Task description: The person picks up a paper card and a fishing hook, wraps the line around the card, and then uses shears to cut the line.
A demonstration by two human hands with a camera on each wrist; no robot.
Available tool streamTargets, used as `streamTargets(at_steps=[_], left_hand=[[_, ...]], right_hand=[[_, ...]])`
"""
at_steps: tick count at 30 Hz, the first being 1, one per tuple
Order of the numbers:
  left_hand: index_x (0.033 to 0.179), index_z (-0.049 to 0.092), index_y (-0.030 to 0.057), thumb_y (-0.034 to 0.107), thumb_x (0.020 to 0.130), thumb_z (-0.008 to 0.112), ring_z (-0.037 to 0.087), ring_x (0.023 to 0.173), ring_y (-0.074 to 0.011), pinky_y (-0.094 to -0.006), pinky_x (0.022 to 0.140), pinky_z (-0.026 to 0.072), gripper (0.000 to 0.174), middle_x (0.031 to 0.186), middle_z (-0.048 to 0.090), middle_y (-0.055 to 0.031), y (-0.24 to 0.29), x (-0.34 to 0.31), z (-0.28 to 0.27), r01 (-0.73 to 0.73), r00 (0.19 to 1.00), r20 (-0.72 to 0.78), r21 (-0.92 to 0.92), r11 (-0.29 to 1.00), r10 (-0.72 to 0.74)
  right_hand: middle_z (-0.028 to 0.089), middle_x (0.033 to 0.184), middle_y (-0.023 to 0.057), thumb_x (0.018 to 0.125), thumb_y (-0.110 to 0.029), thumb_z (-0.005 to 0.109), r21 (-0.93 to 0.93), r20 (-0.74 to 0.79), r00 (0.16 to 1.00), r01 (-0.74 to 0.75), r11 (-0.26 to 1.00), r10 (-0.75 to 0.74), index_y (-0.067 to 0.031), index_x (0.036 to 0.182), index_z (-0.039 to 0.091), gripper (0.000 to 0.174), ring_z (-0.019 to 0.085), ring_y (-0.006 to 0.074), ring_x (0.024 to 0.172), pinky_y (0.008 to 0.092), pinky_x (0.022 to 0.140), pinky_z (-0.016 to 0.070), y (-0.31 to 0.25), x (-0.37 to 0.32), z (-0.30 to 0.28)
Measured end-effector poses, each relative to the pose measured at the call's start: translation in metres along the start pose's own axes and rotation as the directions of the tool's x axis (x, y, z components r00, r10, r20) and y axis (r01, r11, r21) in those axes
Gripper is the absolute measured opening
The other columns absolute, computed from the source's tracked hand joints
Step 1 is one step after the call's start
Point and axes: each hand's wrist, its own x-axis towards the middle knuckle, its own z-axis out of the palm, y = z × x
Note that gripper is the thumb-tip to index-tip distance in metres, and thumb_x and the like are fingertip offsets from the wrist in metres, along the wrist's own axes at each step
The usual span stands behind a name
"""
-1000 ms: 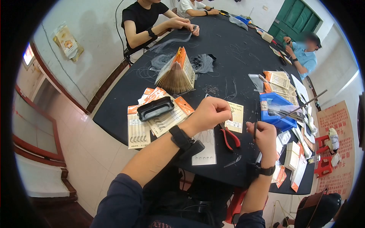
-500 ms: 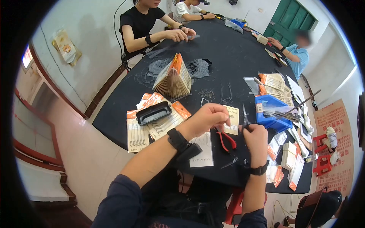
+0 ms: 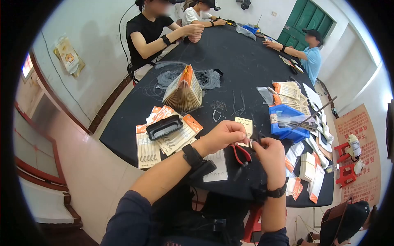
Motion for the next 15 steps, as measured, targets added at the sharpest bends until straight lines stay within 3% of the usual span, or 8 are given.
streamTargets(at_steps=[3,5,6,9,12,15], left_hand=[[0.083,0.064,0.0018,0.007,0.091,0.056,0.053,0.070,-0.0049,-0.0240,0.075,0.0501,0.013,0.077,0.062,-0.0012,0.007,0.000,0.000,0.062,0.986,-0.161,0.109,0.992,-0.044],[0.083,0.066,0.0026,0.009,0.091,0.054,0.051,0.068,-0.0042,-0.0221,0.068,0.0473,0.016,0.078,0.062,-0.0006,0.002,0.002,-0.007,0.067,0.981,-0.191,0.117,0.991,-0.044],[0.083,0.066,0.0025,0.010,0.092,0.054,0.050,0.067,-0.0041,-0.0216,0.067,0.0465,0.016,0.078,0.062,-0.0005,0.002,0.002,-0.007,0.070,0.978,-0.202,0.111,0.991,-0.047],[0.083,0.066,0.0026,0.011,0.092,0.054,0.048,0.065,-0.0039,-0.0210,0.064,0.0439,0.018,0.077,0.061,0.0003,0.001,0.002,-0.009,0.079,0.973,-0.223,0.125,0.989,-0.049],[0.082,0.066,0.0027,0.012,0.093,0.054,0.046,0.063,-0.0037,-0.0206,0.061,0.0410,0.018,0.074,0.059,0.0013,0.001,0.003,-0.011,0.077,0.971,-0.236,0.135,0.988,-0.043],[0.082,0.066,0.0029,0.013,0.093,0.054,0.045,0.062,-0.0037,-0.0206,0.059,0.0393,0.019,0.073,0.058,0.0017,-0.001,0.004,-0.012,0.073,0.970,-0.242,0.131,0.989,-0.039]], right_hand=[[0.061,0.062,0.0223,0.076,-0.023,0.072,-0.162,-0.023,0.998,-0.067,0.984,0.065,0.0076,0.075,0.068,0.031,0.064,0.0366,0.061,0.0419,0.060,0.0490,0.021,0.001,-0.010],[0.060,0.060,0.0226,0.077,-0.023,0.071,-0.294,-0.074,0.996,-0.059,0.954,0.038,0.0078,0.071,0.066,0.031,0.064,0.0382,0.062,0.0439,0.061,0.0487,0.036,0.002,-0.007],[0.063,0.070,0.0235,0.079,-0.023,0.070,-0.343,-0.028,0.994,-0.108,0.933,0.104,0.0073,0.070,0.065,0.031,0.064,0.0392,0.068,0.0444,0.065,0.0501,0.033,0.002,-0.011],[0.064,0.084,0.0233,0.079,-0.023,0.070,-0.440,-0.106,0.994,-0.029,0.897,-0.019,0.0052,0.073,0.068,0.029,0.064,0.0386,0.078,0.0443,0.071,0.0511,0.049,-0.002,-0.002],[0.063,0.093,0.0217,0.079,-0.023,0.071,-0.488,-0.074,0.996,-0.078,0.869,0.047,0.0024,0.078,0.072,0.025,0.063,0.0372,0.086,0.0430,0.077,0.0514,0.046,-0.004,-0.003],[0.065,0.091,0.0194,0.078,-0.019,0.071,-0.487,-0.099,0.995,-0.030,0.873,-0.021,-0.0004,0.081,0.074,0.019,0.064,0.0359,0.085,0.0422,0.076,0.0517,0.048,-0.004,-0.003]])
